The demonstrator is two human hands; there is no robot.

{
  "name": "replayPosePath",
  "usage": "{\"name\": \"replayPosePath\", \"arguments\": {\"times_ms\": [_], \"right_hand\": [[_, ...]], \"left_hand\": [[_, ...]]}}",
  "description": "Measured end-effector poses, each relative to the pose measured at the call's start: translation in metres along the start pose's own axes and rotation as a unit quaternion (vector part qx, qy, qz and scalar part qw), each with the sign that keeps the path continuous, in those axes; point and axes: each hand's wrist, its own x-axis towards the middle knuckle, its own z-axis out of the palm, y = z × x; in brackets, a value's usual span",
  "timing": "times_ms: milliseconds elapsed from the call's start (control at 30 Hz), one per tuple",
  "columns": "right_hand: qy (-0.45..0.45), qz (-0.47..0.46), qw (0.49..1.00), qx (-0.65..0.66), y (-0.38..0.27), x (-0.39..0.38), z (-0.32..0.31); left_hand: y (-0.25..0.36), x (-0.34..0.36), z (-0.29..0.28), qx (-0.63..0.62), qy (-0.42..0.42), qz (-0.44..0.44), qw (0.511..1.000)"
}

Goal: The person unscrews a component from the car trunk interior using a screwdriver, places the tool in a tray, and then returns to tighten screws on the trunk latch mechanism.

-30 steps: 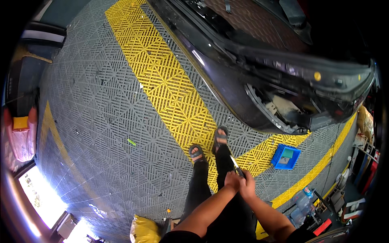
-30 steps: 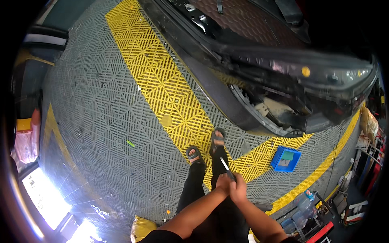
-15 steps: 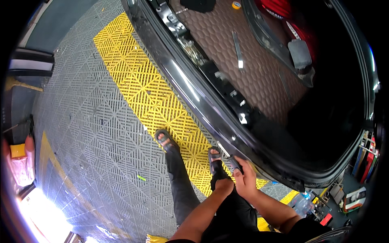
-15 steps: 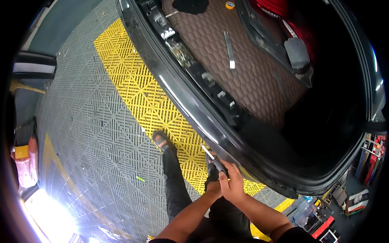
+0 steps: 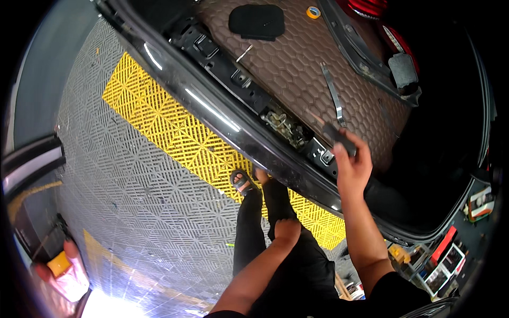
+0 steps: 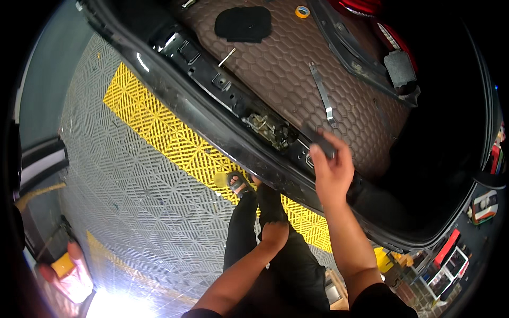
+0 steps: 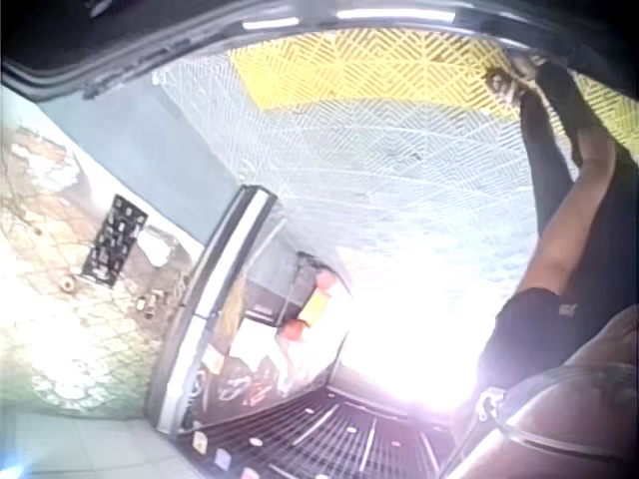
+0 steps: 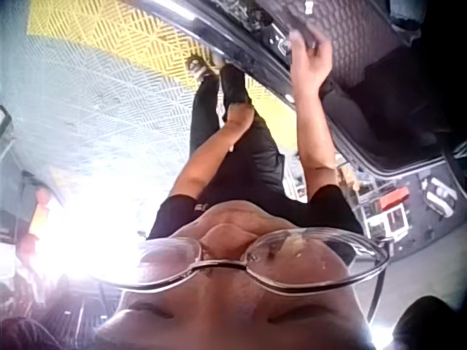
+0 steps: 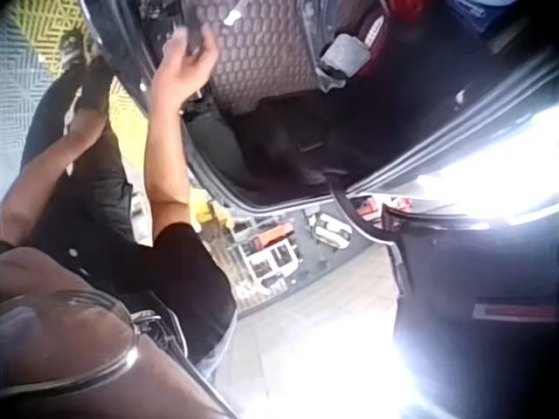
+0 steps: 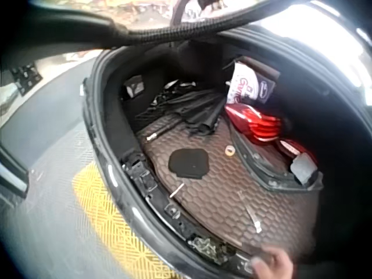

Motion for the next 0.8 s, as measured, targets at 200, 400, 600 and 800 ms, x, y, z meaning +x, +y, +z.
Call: {"name": "replayPosePath", "arguments": {"times_ms": [200, 400, 600, 800], "right_hand": [[0.055, 0.027, 0.989, 0.135, -0.005, 0.167, 0.071], [-0.005, 0.119, 0.976, 0.181, 0.041, 0.277, 0.161], [-0.007, 0.163, 0.976, 0.142, 0.067, 0.305, 0.183], [0.031, 0.154, 0.978, 0.135, 0.073, 0.303, 0.199]], "left_hand": [[-0.061, 0.041, -0.131, 0.020, -0.120, -0.006, 0.993], [-0.099, 0.073, -0.134, 0.095, -0.015, 0.068, 0.993], [-0.108, 0.082, -0.194, 0.093, -0.241, 0.075, 0.963], [-0.112, 0.102, -0.377, -0.066, -0.359, 0.182, 0.913]]}}
